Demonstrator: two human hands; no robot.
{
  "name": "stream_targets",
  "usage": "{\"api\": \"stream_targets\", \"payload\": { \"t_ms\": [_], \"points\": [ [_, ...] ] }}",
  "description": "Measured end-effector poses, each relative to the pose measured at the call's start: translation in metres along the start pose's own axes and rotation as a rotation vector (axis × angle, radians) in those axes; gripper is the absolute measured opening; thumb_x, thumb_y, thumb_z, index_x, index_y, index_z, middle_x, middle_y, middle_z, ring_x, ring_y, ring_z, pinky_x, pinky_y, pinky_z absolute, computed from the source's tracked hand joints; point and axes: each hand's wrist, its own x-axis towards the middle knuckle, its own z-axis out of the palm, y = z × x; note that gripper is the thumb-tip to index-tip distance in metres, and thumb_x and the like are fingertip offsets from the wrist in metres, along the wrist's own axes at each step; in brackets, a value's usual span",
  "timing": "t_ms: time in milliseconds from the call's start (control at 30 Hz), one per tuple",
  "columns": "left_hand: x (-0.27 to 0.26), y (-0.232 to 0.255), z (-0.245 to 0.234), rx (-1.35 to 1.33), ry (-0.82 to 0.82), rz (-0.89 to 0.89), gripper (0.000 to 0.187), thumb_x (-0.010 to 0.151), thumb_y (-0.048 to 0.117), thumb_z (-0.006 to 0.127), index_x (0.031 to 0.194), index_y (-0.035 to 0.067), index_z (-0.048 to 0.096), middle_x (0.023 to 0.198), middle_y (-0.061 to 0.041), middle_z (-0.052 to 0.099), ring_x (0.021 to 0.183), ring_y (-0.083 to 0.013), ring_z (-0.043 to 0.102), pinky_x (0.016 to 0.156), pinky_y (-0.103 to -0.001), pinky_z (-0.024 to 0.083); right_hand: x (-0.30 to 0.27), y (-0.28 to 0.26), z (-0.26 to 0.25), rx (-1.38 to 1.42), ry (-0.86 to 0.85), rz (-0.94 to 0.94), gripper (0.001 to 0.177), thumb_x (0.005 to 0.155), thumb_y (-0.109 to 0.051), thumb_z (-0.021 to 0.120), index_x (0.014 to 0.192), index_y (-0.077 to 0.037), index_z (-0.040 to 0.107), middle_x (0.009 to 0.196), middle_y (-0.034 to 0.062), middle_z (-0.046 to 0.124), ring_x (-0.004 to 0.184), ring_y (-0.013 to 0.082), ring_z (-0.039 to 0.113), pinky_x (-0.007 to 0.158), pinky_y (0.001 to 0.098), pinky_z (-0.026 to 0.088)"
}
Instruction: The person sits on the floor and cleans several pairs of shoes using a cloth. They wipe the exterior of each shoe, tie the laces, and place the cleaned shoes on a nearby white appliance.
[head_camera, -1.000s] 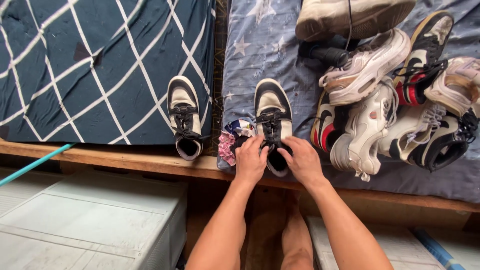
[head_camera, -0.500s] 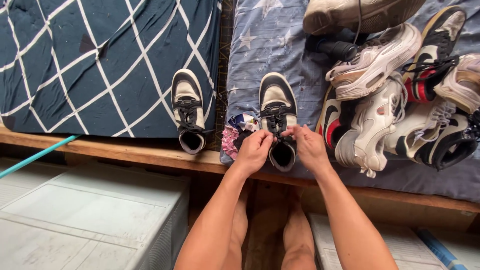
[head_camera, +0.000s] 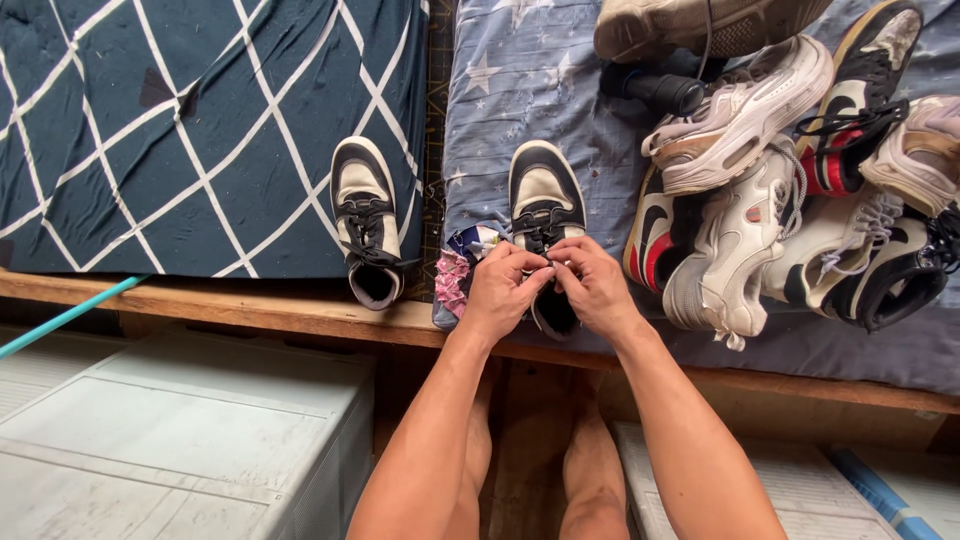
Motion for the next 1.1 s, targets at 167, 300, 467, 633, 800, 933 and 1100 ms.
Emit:
{"api": "stream_targets", "payload": {
  "t_ms": [167,300,467,633,800,933,1100],
  "points": [
    [0.004,-0.003,0.002,-0.07,-0.08,0.073,0.013,0.092,0.01,0.074,0.102,0.002,0.076,0.094,-0.007,0.06,0.073,-0.0133,0.061,0.068,-0.027,0.054,0.002,0.017,-0.003,0.142,-0.152,-0.091,0.023,0.096,0.001,0.062,0.117,0.004,0.07,0.124,0.0058,0.062,0.1,0.0095,0.067,0.087,0.0242,0.056],
    [0.006,0.0,0.005,-0.035,-0.112,0.061,0.014,0.093,0.01,0.073,0.103,0.001,0.077,0.094,-0.008,0.06,0.074,-0.0133,0.062,0.069,-0.028,0.054,0.001,0.025,0.0,0.198,-0.157,-0.13,0.031,0.088,0.002,0.073,0.118,0.005,0.069,0.122,0.0074,0.062,0.102,0.0112,0.067,0.091,0.0259,0.057],
    [0.015,-0.004,0.004,-0.283,-0.05,-0.142,0.032,0.093,0.003,0.058,0.124,0.006,0.065,0.098,-0.003,0.061,0.074,-0.0107,0.07,0.066,-0.024,0.061,0.01,0.056,0.002,0.383,-0.024,0.08,0.014,0.101,-0.006,0.067,0.112,0.0,0.071,0.098,0.0057,0.073,0.087,0.0114,0.069,0.077,0.0258,0.057],
    [0.019,-0.029,0.011,-0.355,-0.106,-0.189,0.014,0.096,0.003,0.066,0.107,-0.004,0.073,0.093,-0.005,0.072,0.081,-0.0138,0.075,0.072,-0.025,0.063,0.013,0.042,-0.002,0.439,-0.111,0.187,0.013,0.098,-0.009,0.066,0.106,0.001,0.071,0.091,0.0051,0.076,0.082,0.0111,0.072,0.076,0.024,0.059],
    [0.019,-0.039,0.018,-0.603,-0.023,-0.293,0.012,0.095,0.005,0.07,0.103,-0.003,0.072,0.091,-0.009,0.077,0.08,-0.0134,0.076,0.072,-0.026,0.064,0.017,0.039,0.0,0.598,0.01,0.231,0.01,0.091,-0.001,0.073,0.099,0.004,0.069,0.089,0.0083,0.076,0.078,0.0132,0.073,0.074,0.0275,0.059],
    [0.014,-0.037,0.014,-0.622,-0.084,-0.313,0.013,0.092,0.003,0.073,0.103,-0.002,0.073,0.1,-0.009,0.076,0.079,-0.0123,0.073,0.069,-0.026,0.061,0.017,0.048,-0.001,0.751,0.074,0.306,0.008,0.091,0.002,0.074,0.092,-0.002,0.067,0.089,0.0095,0.073,0.077,0.0145,0.068,0.072,0.0278,0.056],
    [0.008,-0.046,0.018,-0.481,-0.137,-0.173,0.01,0.09,0.0,0.076,0.097,-0.006,0.074,0.11,-0.013,0.079,0.087,-0.0105,0.075,0.076,-0.025,0.061,0.019,0.039,-0.008,0.868,0.056,0.378,0.015,0.087,0.003,0.073,0.085,-0.007,0.062,0.092,0.0116,0.072,0.082,0.0183,0.069,0.076,0.0305,0.057]
  ]
}}
